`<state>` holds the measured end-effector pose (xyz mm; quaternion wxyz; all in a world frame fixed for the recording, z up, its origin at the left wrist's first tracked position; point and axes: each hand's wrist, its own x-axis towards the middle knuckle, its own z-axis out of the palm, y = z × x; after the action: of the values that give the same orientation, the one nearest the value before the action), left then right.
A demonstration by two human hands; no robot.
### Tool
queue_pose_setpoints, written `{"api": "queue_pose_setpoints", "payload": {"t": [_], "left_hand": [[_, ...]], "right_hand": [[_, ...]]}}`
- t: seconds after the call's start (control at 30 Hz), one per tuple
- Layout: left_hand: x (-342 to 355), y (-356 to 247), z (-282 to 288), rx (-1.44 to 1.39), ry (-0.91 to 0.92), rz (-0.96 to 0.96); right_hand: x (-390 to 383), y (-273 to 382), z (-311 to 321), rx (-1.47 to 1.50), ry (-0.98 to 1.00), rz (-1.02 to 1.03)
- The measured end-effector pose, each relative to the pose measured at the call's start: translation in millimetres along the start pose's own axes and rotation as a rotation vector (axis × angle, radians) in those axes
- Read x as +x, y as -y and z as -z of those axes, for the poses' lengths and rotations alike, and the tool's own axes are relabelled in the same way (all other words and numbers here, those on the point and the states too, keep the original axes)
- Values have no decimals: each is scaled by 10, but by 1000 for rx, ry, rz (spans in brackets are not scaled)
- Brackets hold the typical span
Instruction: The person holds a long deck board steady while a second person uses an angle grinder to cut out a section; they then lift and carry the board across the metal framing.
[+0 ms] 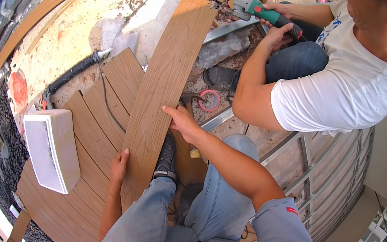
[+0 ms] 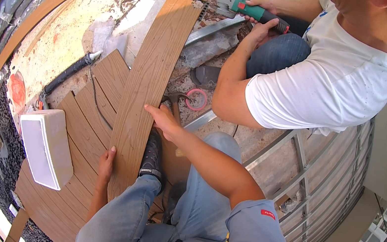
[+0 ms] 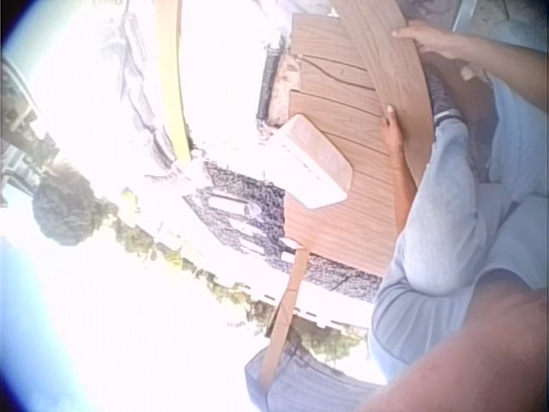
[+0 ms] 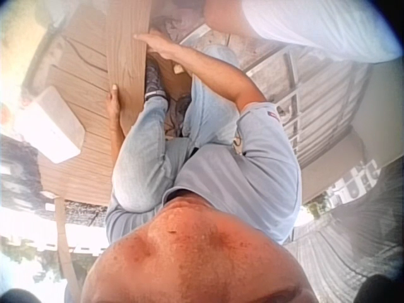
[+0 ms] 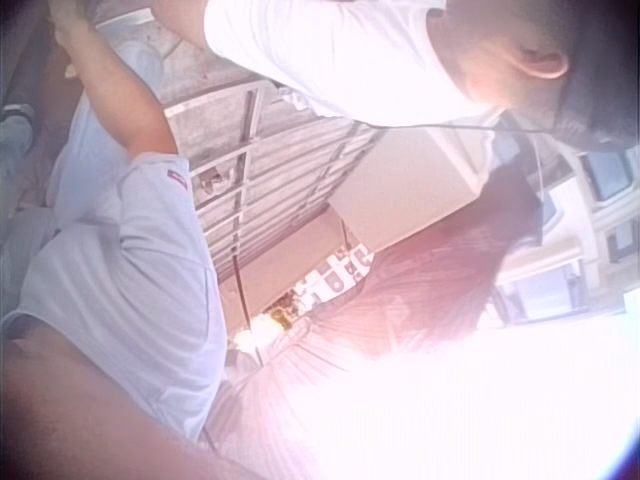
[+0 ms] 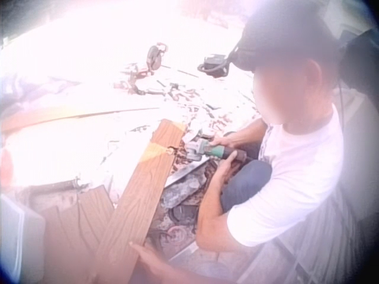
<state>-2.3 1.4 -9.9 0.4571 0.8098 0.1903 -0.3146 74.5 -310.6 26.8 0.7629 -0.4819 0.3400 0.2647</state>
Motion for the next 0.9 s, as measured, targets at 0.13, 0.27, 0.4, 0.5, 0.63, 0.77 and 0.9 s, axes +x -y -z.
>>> {"api": "queue_pose_setpoints", "payload": {"t": [0.13, 0.27, 0.4, 0.5, 0.63, 0.77, 0.9], "left_hand": [[16, 47, 24, -9, 12, 8], [-25, -63, -17, -14, 3, 5], [-32, -67, 6, 14, -2, 30], [-24, -41, 14, 3, -1, 28], [-20, -56, 16, 27, 9, 54], [-22, -38, 19, -1, 4, 34], [-39, -85, 9, 3, 14, 35]], "right_hand": [[6, 2, -7, 3, 21, 4], [-11, 12, 14, -1, 23, 10], [-6, 12, 6, -4, 30, 7], [-5, 15, 2, -7, 32, 0], [27, -19, 25, 1, 32, -1], [25, -16, 13, 10, 40, -1], [35, -27, 32, 9, 43, -4]]}}
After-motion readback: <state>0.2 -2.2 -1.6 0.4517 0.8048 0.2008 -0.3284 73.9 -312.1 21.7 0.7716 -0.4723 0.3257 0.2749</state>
